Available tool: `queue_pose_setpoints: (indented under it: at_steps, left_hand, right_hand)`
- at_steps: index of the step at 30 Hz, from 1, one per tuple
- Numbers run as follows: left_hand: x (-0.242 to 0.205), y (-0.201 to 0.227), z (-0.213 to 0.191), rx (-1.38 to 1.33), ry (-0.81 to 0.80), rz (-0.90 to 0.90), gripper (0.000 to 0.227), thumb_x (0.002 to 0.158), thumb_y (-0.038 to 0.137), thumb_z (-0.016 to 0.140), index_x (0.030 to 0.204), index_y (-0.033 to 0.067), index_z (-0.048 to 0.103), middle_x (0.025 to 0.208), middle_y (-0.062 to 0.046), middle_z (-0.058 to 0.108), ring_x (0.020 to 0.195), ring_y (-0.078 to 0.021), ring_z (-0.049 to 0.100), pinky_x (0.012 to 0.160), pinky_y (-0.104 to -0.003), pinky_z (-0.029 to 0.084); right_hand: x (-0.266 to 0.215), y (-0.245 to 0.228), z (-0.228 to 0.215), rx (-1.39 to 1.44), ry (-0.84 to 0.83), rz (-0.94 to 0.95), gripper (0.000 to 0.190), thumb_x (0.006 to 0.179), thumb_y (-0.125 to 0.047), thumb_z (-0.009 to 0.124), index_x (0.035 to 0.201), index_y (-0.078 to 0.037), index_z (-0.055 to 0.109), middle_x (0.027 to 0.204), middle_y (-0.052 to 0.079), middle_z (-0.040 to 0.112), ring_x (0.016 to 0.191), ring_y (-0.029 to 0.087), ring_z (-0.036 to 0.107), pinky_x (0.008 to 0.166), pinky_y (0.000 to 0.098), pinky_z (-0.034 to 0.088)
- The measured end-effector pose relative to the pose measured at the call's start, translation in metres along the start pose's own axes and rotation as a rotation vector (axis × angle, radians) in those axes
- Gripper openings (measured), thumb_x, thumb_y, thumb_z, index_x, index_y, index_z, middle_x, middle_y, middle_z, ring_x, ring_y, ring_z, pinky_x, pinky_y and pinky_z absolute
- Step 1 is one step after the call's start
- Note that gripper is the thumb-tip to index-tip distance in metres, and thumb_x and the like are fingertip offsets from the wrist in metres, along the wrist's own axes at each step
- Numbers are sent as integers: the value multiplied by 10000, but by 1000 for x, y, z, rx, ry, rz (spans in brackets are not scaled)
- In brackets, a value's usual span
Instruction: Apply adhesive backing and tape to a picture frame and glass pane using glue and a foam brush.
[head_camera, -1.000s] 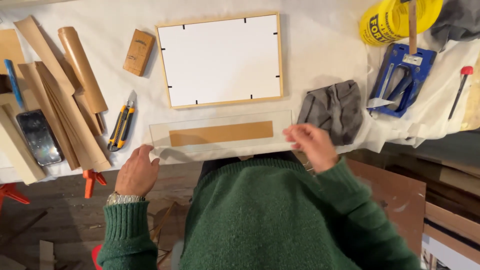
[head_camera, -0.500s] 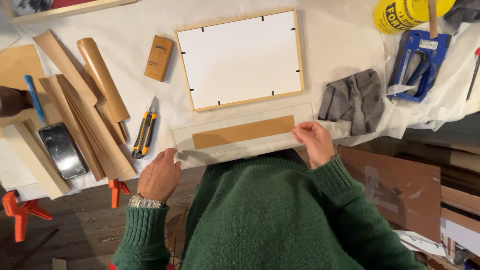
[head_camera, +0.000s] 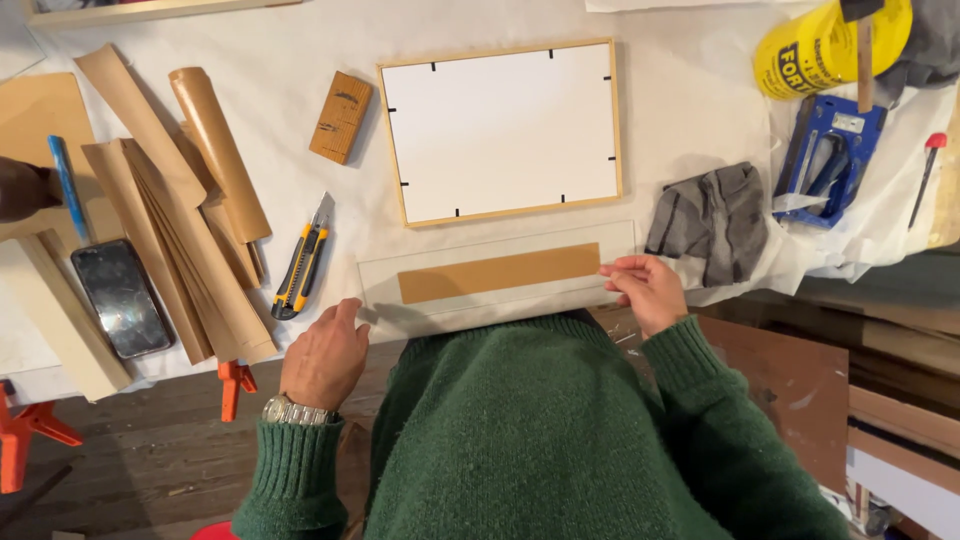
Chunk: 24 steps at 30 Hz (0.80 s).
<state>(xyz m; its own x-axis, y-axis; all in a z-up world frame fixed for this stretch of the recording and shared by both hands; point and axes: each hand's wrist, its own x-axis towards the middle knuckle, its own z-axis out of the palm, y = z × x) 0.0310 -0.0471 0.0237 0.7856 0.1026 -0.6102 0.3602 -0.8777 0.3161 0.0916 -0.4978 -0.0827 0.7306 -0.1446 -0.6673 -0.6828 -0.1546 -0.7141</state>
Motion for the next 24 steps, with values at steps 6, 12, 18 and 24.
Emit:
queue_pose_setpoints:
  at_steps: [6, 12, 18, 24]
  left_hand:
    - [-2, 4, 0, 5, -7, -23, 330, 955, 264, 584, 1229, 81, 576, 1191, -177, 672, 946, -440, 679, 807, -533, 550]
    - [-7, 3, 12, -25, 48, -38, 340, 952, 263, 595, 1243, 87, 581, 1259, -148, 656, 1003, -422, 672, 839, -523, 543]
    - [-11, 6, 20, -24, 91, -30, 358, 952, 235, 613, 1262, 60, 570, 1341, -153, 609, 995, -429, 676, 834, -515, 549]
    - [-16, 20, 25, -28, 119, -46, 334, 934, 215, 627, 1231, 68, 593, 1350, -134, 610, 1033, -403, 664, 841, -504, 545]
  right_hand:
    - [7, 5, 2, -99, -107, -105, 236, 895, -31, 697, 1115, -5, 618, 1070, 109, 754, 937, 153, 702, 785, 295, 549]
    - [-27, -62, 6, -797, -33, -633, 190, 866, -92, 746, 1050, -61, 710, 986, 76, 712, 918, 203, 696, 791, 356, 558]
    - [-7, -76, -5, -1171, -211, -1247, 177, 835, -106, 749, 1012, -112, 756, 937, 18, 689, 892, 232, 659, 783, 378, 499]
    - [11, -98, 4, -1321, -385, -1518, 126, 785, -79, 739, 908, -95, 715, 860, 18, 654, 855, 221, 648, 808, 371, 512]
